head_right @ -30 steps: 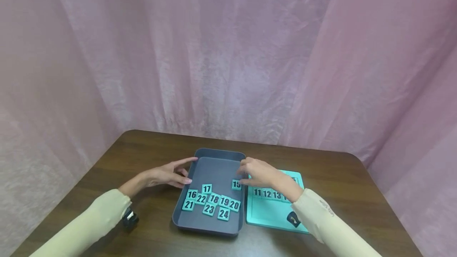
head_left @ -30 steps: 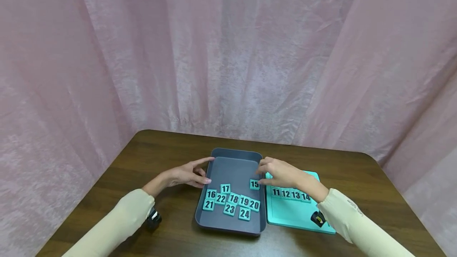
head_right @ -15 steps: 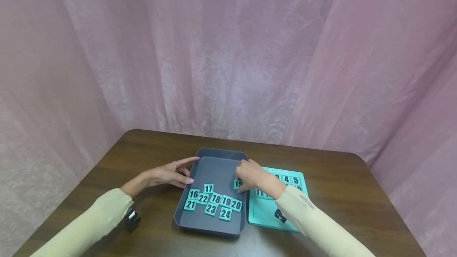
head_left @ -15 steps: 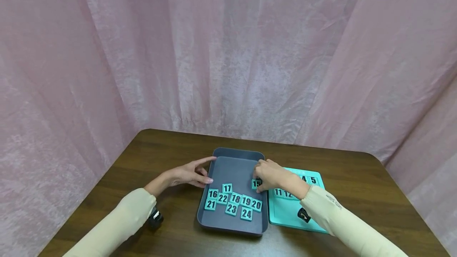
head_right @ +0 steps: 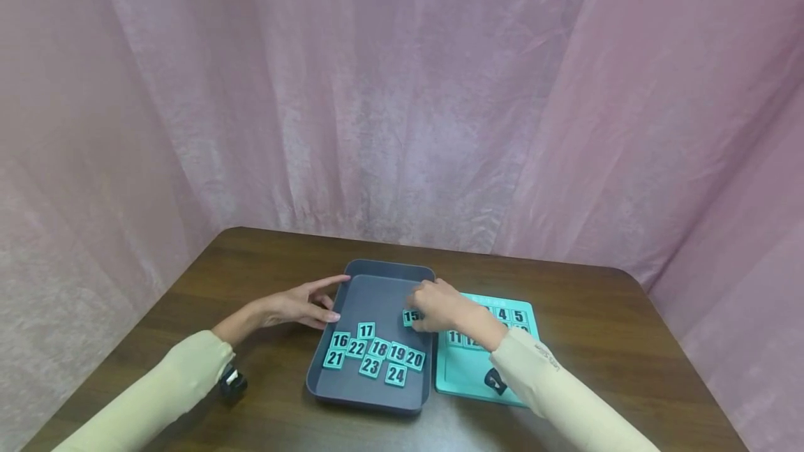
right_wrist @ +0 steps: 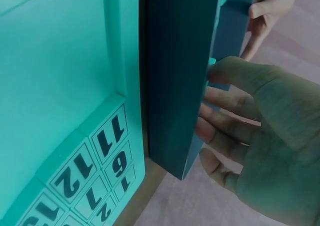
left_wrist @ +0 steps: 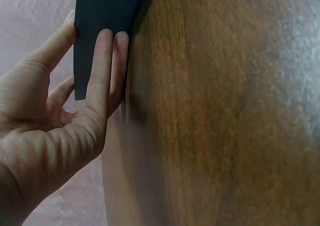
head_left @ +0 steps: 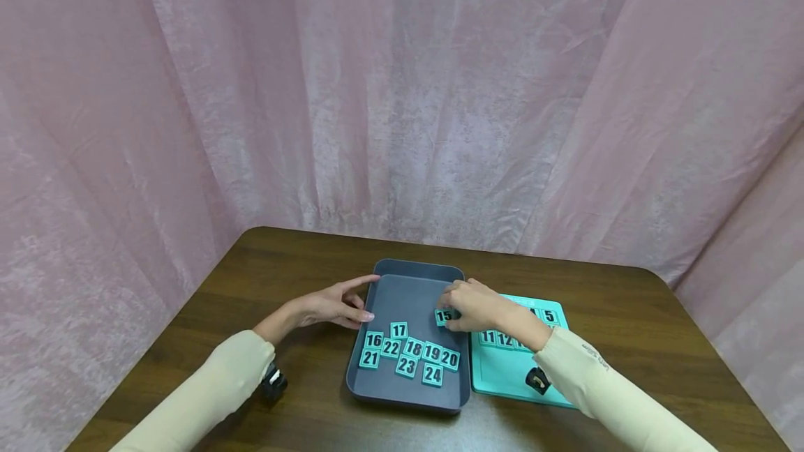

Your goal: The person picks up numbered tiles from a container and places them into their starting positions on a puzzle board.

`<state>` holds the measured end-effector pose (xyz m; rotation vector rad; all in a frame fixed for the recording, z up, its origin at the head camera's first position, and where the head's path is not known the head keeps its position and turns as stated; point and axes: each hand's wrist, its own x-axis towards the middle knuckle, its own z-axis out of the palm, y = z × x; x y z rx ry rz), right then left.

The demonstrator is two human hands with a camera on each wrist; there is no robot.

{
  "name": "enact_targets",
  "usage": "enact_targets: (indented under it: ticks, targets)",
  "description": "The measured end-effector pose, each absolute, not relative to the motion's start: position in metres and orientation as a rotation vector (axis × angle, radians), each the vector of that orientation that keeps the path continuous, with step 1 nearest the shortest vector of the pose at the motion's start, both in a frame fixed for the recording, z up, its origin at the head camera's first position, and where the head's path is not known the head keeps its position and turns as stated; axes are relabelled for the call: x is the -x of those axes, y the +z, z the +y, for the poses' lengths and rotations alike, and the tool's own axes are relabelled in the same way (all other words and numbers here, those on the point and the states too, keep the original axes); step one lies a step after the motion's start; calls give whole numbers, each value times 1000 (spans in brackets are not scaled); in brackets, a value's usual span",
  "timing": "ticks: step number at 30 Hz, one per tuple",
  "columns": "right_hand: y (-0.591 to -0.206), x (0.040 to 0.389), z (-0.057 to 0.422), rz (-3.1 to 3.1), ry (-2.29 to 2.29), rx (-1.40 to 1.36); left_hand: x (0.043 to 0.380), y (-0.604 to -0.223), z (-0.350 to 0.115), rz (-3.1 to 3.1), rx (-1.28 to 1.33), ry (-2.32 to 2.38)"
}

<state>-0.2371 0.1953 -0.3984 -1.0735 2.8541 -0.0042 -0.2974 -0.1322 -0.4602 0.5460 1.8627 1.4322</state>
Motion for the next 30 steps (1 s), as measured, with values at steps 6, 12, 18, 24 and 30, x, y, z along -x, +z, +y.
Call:
enact_targets:
  ticks: [6, 12, 18, 24, 30]
  targets:
    - [-391, 230, 204, 2812, -181, 1141, 297, -459, -133, 1868, -547, 1436]
    - [-386, 224, 223, 2752, -443, 1139, 297, -461, -132, 1875, -554, 1432]
    - [-383, 217, 245, 2740, -646, 1075, 299, -462, -130, 1873, -567, 1422]
    - [-383, 210, 262, 2762, -709, 1053, 301, -462, -132, 1871, -565, 1423]
    - [-386, 203, 279, 2780, -736, 1053, 301, -462, -135, 1877, -568, 1418]
